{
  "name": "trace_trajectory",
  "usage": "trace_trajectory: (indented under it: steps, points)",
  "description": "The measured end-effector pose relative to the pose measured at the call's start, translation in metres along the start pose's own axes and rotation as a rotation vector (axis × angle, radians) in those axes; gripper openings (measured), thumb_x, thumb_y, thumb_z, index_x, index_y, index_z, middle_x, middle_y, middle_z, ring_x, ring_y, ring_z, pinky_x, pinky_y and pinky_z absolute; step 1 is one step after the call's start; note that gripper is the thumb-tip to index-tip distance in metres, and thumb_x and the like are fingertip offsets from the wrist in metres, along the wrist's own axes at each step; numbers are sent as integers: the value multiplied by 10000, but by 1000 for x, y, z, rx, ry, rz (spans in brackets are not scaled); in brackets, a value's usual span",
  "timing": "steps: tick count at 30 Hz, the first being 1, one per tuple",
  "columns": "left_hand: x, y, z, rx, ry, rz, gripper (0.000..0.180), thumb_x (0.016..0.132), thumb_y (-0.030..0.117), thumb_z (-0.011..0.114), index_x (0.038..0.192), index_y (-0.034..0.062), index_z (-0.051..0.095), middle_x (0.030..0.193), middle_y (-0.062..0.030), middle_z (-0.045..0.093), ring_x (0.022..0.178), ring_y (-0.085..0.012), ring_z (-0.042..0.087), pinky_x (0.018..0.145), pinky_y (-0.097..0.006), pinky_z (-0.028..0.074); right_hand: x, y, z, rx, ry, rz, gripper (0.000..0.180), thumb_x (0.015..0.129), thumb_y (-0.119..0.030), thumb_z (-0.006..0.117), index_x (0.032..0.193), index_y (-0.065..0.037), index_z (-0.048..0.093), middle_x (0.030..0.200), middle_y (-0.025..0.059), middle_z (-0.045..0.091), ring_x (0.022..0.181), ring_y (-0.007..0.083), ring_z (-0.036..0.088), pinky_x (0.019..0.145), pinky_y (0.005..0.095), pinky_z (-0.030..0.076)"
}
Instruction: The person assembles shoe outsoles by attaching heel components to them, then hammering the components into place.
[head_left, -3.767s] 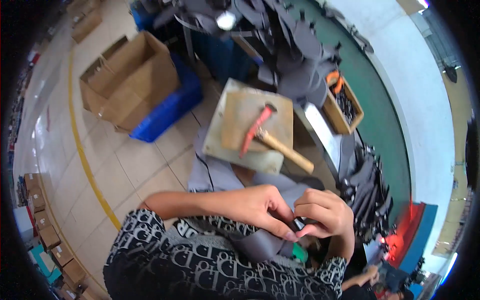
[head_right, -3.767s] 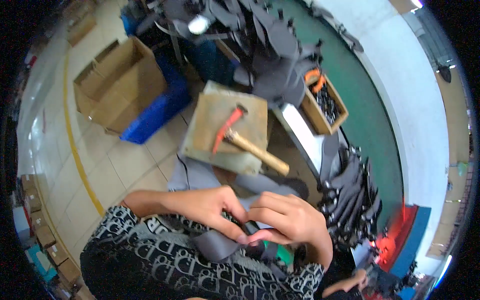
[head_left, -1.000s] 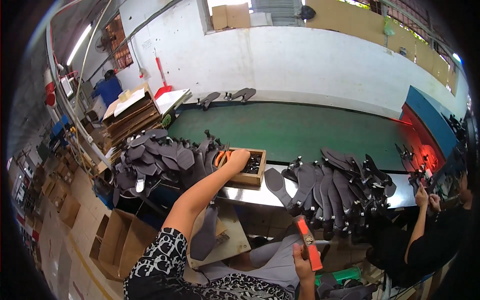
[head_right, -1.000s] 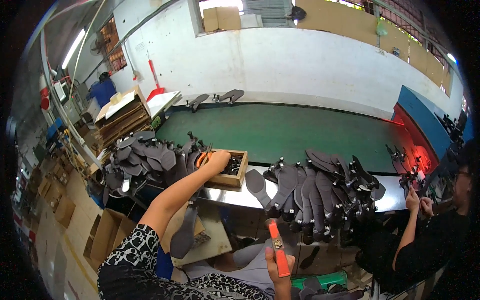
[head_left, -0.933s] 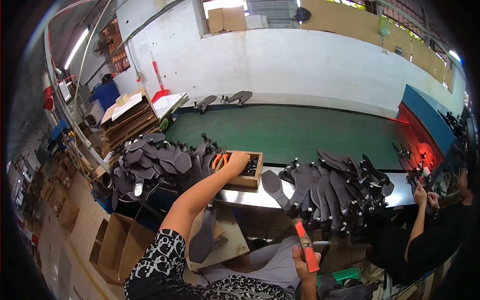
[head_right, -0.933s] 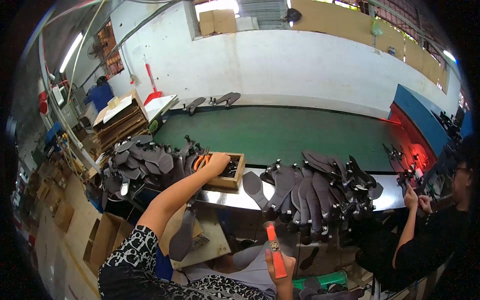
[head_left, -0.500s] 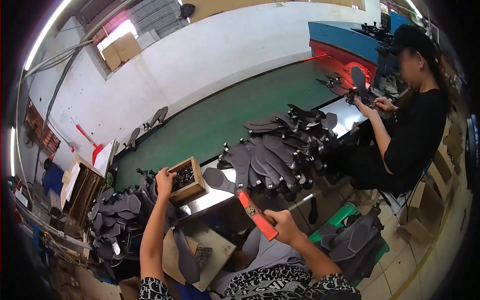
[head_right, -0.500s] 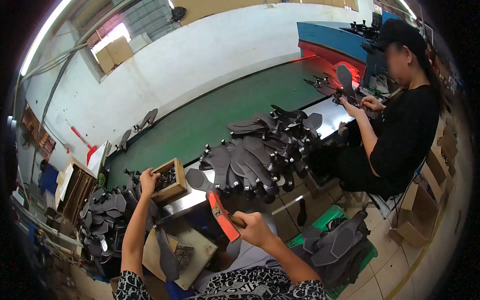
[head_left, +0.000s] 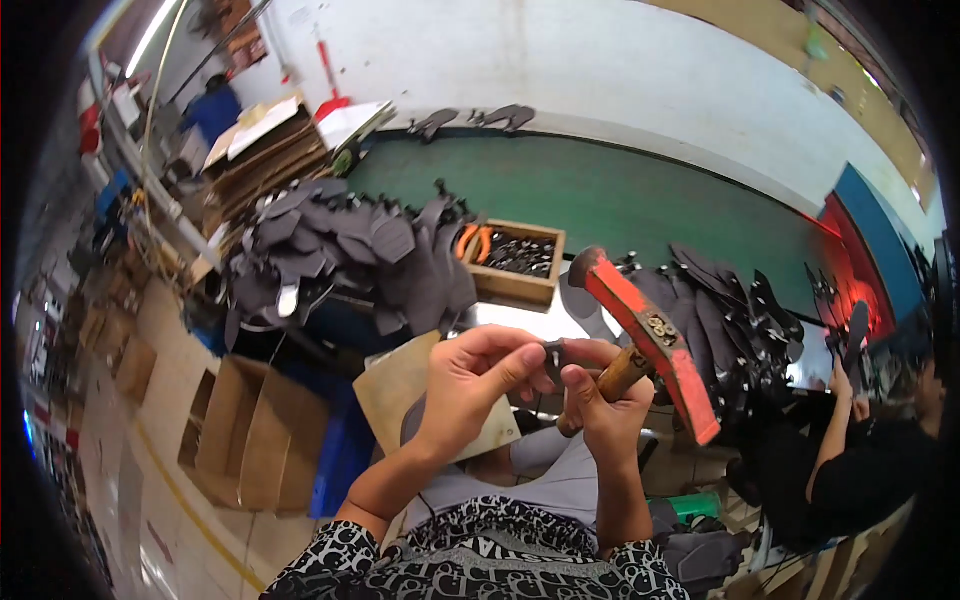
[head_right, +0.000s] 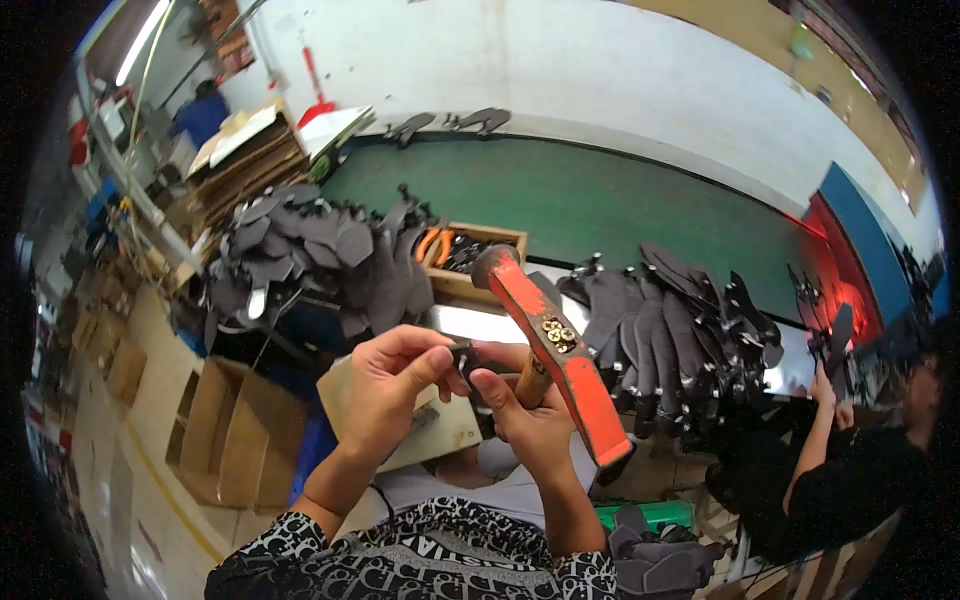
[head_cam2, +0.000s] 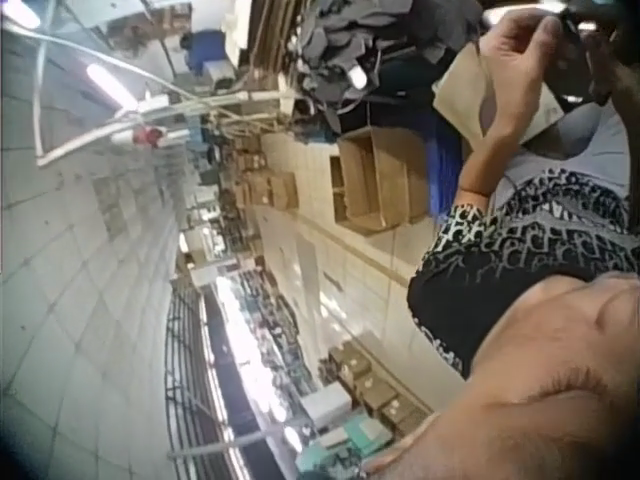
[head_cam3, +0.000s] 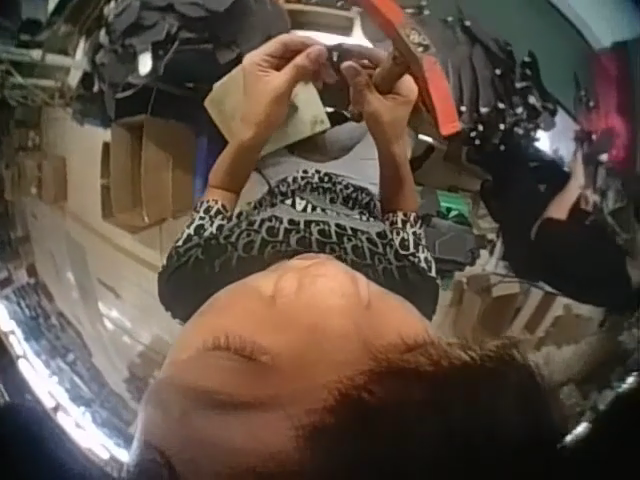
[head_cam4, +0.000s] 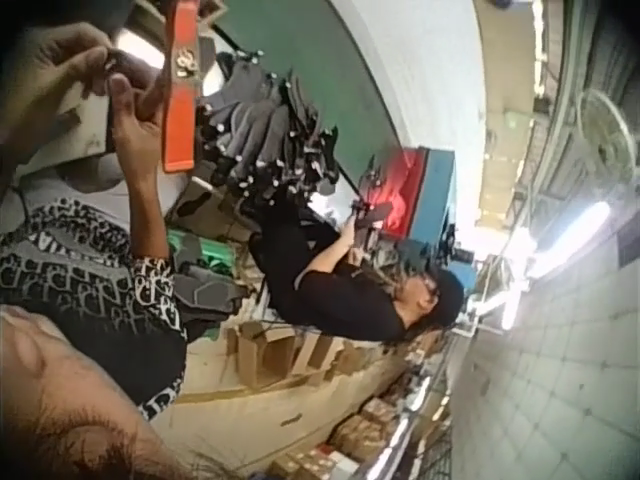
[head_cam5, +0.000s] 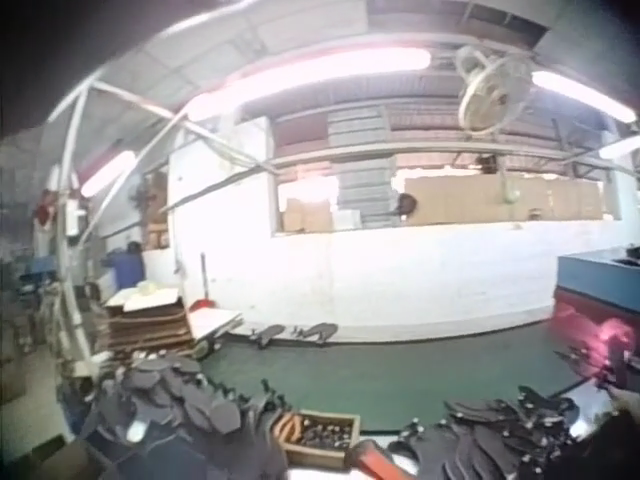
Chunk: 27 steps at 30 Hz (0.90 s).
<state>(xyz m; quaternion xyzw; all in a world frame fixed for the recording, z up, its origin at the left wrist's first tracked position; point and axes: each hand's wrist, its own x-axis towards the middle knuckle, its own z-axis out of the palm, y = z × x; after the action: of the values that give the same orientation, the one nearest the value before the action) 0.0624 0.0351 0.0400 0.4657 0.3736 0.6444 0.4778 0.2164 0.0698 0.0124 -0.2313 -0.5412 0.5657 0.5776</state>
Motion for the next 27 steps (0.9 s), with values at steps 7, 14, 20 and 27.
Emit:
trace_trajectory:
  steps: [7, 14, 20, 27]
  points:
    - [-43, -9, -40, 113, 151, 167, 143, 894, 56, 687, 1015, -18, 677, 949, -58, 658, 767, -93, 612, 655, -216, 490, -9, 22, 33, 56, -169, -40, 163, 871, 26, 680, 1030, 2, 653, 1038, 91, 645, 595, 32, 529, 450, 184, 374]
    - [-54, -2, -64, 378, 191, 337, 179, 850, 56, 720, 1026, 25, 712, 959, -56, 623, 801, -112, 588, 676, -248, 483, -18, 32, 47, 41, -236, 133, 176, 851, 82, 663, 1020, 37, 643, 990, 104, 651, 583, 46, 532, 436, 195, 368]
    - [-52, -11, -70, 532, 114, 516, 400, 755, 62, 765, 1151, 76, 706, 928, -55, 613, 810, -171, 576, 693, -286, 479, -15, 47, 45, 195, -259, 221, 203, 830, 98, 651, 1029, 61, 641, 978, 122, 677, 564, 57, 545, 425, 206, 374]
    - [-69, 4, -61, 945, 52, 557, 486, 707, -22, 756, 1177, -23, 634, 856, -99, 635, 763, -248, 607, 665, -360, 512, -20, 31, 32, 126, -436, 351, 252, 771, -140, 816, 932, -6, 677, 971, 70, 645, 901, 168, 612, 770, 322, 506]
